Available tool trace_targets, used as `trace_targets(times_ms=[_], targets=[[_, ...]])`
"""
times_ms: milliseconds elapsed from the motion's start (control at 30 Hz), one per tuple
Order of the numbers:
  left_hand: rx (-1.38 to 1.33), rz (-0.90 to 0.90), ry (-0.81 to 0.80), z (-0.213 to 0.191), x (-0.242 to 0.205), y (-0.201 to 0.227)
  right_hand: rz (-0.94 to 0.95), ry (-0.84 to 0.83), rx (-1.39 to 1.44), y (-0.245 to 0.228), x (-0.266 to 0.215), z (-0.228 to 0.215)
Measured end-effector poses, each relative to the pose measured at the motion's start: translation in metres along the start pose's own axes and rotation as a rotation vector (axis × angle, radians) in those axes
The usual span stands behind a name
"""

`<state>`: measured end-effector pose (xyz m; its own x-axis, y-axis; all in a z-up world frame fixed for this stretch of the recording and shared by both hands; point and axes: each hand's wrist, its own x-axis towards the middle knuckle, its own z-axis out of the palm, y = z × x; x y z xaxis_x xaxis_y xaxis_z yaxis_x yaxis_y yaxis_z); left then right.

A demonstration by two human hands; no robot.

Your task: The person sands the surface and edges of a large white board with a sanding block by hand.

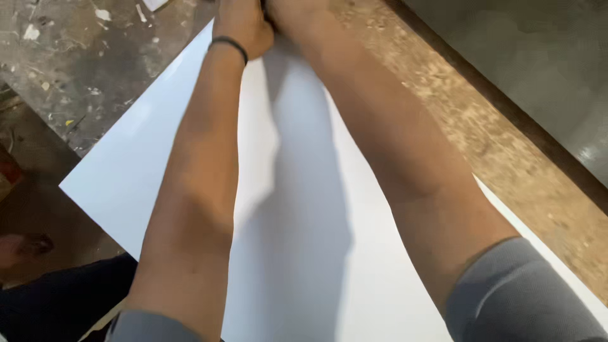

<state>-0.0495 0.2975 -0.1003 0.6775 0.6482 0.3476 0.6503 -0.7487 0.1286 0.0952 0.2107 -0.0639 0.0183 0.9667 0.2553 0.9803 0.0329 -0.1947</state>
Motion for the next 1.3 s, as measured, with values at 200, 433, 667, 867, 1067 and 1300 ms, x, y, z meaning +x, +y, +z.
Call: trace_targets(times_ms=[200,433,667,867,1067,1300], targets=[[-0.264,-0.075,0.011,-0.104,-0.102,0.169,-0.241,0.112,-0.524,-0.005,-0.13,-0.08],[-0.251,-0.181,-0.096,-0.178,-0.273,0.377,-0.171,-0.181,-0.193,-0.032,-0.379,-0.203],[-0.394,-0.178,-0.315,-0.249,-0.429,0.519,-0.297,-0.34,-0.093,-0.054,-0.58,-0.26],[-0.487,-0.299,-0.342,-0.234,-0.401,0.491,-0.357,-0.278,-0.075,-0.043,-0.536,-0.239],[-0.302,-0.493,-0.191,-0.181,-0.283,0.377,-0.529,-0.111,-0.099,-0.017,-0.341,-0.168],[-0.175,-0.659,0.077,-0.129,-0.141,0.19,-0.585,-0.156,0.0,-0.038,-0.095,-0.101]])
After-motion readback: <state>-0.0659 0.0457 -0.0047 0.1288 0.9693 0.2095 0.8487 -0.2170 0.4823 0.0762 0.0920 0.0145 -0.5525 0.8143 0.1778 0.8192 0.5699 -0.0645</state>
